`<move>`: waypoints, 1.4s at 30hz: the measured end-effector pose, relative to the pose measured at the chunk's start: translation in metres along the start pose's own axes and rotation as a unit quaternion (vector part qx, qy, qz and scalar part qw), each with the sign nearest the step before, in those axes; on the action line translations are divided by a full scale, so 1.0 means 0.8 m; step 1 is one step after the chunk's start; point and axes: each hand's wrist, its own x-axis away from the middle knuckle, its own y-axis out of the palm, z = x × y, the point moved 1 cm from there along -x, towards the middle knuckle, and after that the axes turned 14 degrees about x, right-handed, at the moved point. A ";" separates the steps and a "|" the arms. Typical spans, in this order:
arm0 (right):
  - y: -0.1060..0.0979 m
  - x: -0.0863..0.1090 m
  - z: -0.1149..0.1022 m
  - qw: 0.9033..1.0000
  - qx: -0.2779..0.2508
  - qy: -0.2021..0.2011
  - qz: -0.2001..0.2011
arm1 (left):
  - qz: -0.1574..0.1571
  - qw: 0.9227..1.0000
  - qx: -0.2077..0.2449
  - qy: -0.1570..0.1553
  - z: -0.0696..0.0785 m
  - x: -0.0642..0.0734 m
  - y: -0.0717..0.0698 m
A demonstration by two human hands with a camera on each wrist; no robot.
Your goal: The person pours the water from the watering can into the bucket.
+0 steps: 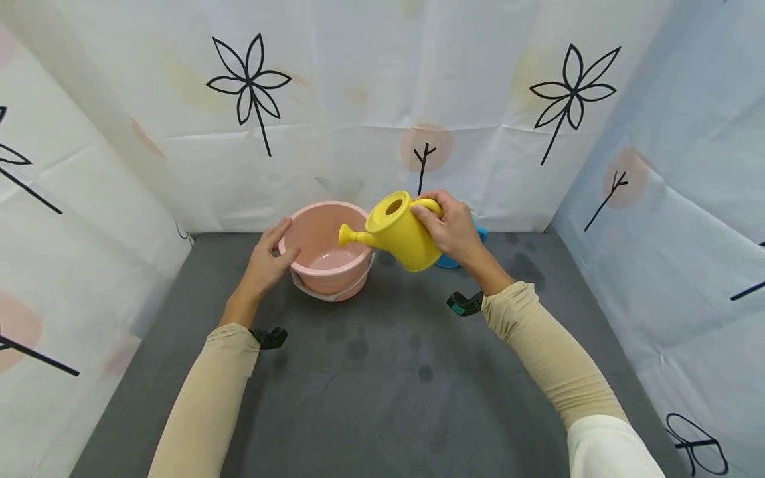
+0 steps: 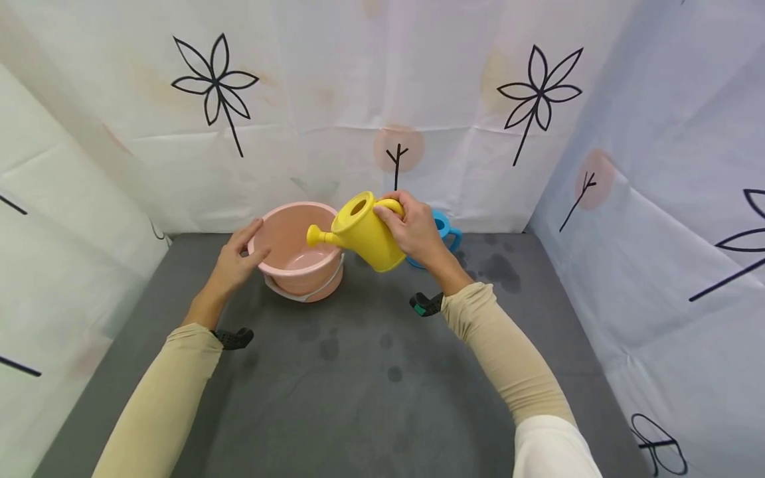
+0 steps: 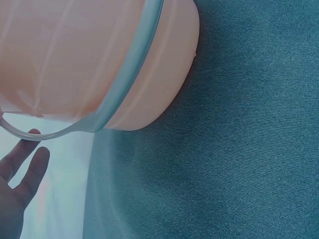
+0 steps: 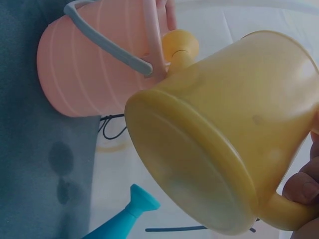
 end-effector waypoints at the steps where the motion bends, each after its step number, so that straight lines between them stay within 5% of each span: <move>1: 0.000 0.000 0.000 1.000 0.002 -0.002 0.001 | 0.000 1.000 -0.002 0.002 0.001 0.000 0.000; 4: -0.002 0.000 0.000 1.000 0.010 -0.009 0.000 | 0.000 1.000 -0.005 0.005 0.002 -0.001 0.001; 11: -0.003 0.001 -0.002 1.000 0.021 -0.018 -0.005 | 0.011 1.000 -0.008 0.015 -0.061 -0.022 -0.003; 42: -0.004 -0.008 -0.010 0.998 0.045 -0.038 -0.004 | 0.026 1.000 0.007 0.013 -0.055 -0.020 -0.004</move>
